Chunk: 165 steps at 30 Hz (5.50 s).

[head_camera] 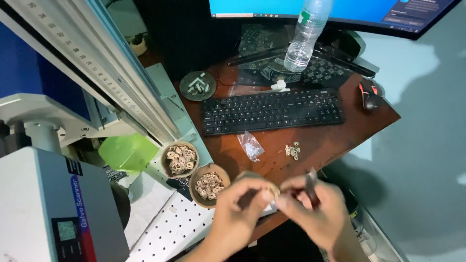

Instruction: Using pliers to clean or adjust small metal jewelry components at a workstation.

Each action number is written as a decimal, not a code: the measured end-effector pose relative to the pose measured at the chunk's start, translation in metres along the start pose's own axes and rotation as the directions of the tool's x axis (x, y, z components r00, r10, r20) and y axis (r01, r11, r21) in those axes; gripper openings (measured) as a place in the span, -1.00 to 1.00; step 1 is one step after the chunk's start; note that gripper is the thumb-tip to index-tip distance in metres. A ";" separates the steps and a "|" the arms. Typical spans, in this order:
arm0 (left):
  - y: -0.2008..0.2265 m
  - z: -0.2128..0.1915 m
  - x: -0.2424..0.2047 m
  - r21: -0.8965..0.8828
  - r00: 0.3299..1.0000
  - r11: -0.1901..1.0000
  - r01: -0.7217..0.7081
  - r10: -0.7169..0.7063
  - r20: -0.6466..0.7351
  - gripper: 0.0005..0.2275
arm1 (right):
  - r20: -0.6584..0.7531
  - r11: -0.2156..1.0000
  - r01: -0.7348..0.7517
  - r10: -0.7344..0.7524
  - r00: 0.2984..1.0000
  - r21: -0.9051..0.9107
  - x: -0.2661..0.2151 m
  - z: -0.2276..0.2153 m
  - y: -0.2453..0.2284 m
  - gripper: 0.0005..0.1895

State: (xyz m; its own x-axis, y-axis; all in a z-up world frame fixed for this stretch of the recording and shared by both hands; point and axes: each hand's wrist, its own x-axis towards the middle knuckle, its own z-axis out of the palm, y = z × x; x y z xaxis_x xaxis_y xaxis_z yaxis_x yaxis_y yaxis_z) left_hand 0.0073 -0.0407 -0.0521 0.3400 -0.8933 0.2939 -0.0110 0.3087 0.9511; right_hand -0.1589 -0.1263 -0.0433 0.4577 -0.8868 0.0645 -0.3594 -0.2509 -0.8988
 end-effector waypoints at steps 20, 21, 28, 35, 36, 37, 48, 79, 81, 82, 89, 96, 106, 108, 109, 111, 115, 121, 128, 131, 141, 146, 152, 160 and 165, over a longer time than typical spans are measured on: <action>-0.103 -0.013 0.069 0.311 0.930 0.877 0.367 -0.334 -0.155 -0.85 | 0.324 0.705 -0.526 0.416 0.850 0.476 0.053 -0.004 0.104 -0.81; -0.106 -0.015 0.075 0.320 0.931 0.874 0.365 -0.336 -0.144 -0.85 | 0.318 0.698 -0.525 0.419 0.851 0.487 0.053 -0.006 0.107 -0.81; -0.112 -0.011 0.090 0.741 0.778 0.504 0.444 -0.627 -0.040 -0.86 | 0.329 0.696 -0.530 0.417 0.848 0.484 0.049 -0.012 0.120 -0.73; -0.148 -0.011 0.074 0.958 0.880 0.281 0.059 -0.468 0.082 -0.84 | 0.363 0.708 -0.502 0.356 0.861 0.497 0.045 -0.014 0.130 -0.75; -0.136 -0.011 0.078 0.958 0.881 0.280 0.060 -0.467 0.082 -0.84 | 0.363 0.709 -0.501 0.354 0.862 0.497 0.046 -0.016 0.118 -0.75; -0.124 -0.011 0.082 0.941 0.874 0.313 0.127 -0.484 0.044 -0.82 | 0.352 0.789 -0.516 0.403 0.845 0.334 0.048 -0.018 0.105 -0.72; -0.002 -0.022 0.074 0.499 0.957 0.867 -0.002 0.145 -0.249 -0.87 | 0.333 0.928 0.030 0.103 0.937 -0.372 0.055 0.054 0.120 -0.80; 0.030 -0.009 0.022 0.048 0.985 0.984 -0.174 0.174 0.002 -0.93 | -0.174 0.828 0.544 -0.520 0.836 0.135 0.011 0.011 -0.040 -0.75; 0.034 -0.005 0.017 0.048 0.978 0.976 -0.211 0.210 0.014 -0.92 | -0.226 0.755 0.628 -0.589 0.776 0.189 0.005 0.013 -0.053 -0.74; 0.037 -0.004 0.015 0.056 0.972 0.971 -0.234 0.234 0.012 -0.91 | -0.248 0.762 0.643 -0.610 0.752 0.075 0.003 0.014 -0.055 -0.75; 0.061 0.003 0.004 0.039 0.981 0.981 -0.190 0.191 -0.016 -0.84 | -0.135 0.718 0.690 -0.696 0.706 -0.092 -0.001 0.001 -0.031 -0.88; 0.073 0.009 0.001 0.022 0.973 0.976 -0.217 0.218 -0.075 -0.85 | -0.220 0.702 0.703 -0.707 0.672 -0.113 -0.004 0.009 -0.053 -0.80; 0.070 0.007 -0.001 0.052 0.978 0.978 -0.204 0.206 -0.040 -0.86 | -0.242 0.705 0.707 -0.697 0.675 -0.057 -0.006 0.009 -0.046 -0.86; 0.069 0.006 -0.001 0.062 0.972 0.971 -0.231 0.233 -0.031 -0.87 | -0.244 0.712 0.697 -0.693 0.678 -0.082 -0.006 0.010 -0.049 -0.84; 0.070 0.006 0.000 0.068 0.971 0.969 -0.236 0.238 -0.028 -0.86 | -0.263 0.724 0.684 -0.680 0.685 -0.093 -0.008 0.011 -0.052 -0.85; 0.070 0.005 0.000 0.074 0.969 0.967 -0.242 0.245 -0.027 -0.85 | -0.279 0.735 0.670 -0.668 0.690 -0.104 -0.009 0.009 -0.050 -0.86; 0.069 0.002 -0.001 0.066 0.972 0.969 -0.236 0.236 0.014 -0.85 | -0.202 0.728 0.678 -0.682 0.703 -0.098 -0.007 0.005 -0.049 -0.90; 0.070 0.001 -0.002 0.052 0.967 0.965 -0.256 0.254 0.034 -0.77 | -0.112 0.716 0.693 -0.698 0.707 -0.084 -0.008 -0.006 -0.045 -0.90; 0.087 0.003 0.003 0.135 0.959 0.949 -0.284 0.283 0.027 -0.81 | -0.247 0.763 0.645 -0.633 0.734 -0.040 -0.015 0.005 -0.061 -0.93; 0.084 -0.006 0.002 0.000 0.970 0.979 -0.204 0.202 0.138 -0.60 | -0.009 0.680 0.733 -0.733 0.680 -0.002 0.000 -0.017 -0.013 -0.85; 0.051 0.003 0.008 -0.033 0.974 0.991 -0.128 0.132 0.182 -0.92 | 0.240 0.857 0.070 -0.220 0.946 0.510 -0.015 -0.024 -0.031 -0.75; 0.044 0.011 0.006 -0.235 0.989 0.971 0.049 -0.015 0.144 -0.86 | 0.190 0.700 -0.521 0.497 0.847 0.489 -0.023 -0.022 -0.024 -0.90; 0.044 0.010 0.007 -0.333 0.982 0.936 0.109 -0.050 0.181 -0.87 | 0.282 0.735 -0.504 0.417 0.864 0.454 -0.019 -0.026 -0.023 -0.82; 0.051 0.013 0.005 -0.483 0.967 0.846 0.228 -0.140 0.212 -0.90 | 0.350 0.620 -0.348 0.125 0.929 0.703 -0.016 -0.018 -0.038 -0.81; 0.055 0.013 0.005 -0.576 0.977 0.804 0.147 -0.025 0.213 -0.88 | 0.360 0.503 -0.379 0.138 0.923 0.777 -0.003 -0.015 -0.015 -0.55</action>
State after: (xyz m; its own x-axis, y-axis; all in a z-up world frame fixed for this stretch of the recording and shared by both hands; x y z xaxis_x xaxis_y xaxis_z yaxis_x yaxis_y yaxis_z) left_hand -0.0036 -0.0325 0.0025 0.1320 -0.9500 0.2831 0.5829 0.3054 0.7530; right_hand -0.1666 -0.1254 -0.0235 0.6655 -0.7129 -0.2208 0.2778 0.5113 -0.8133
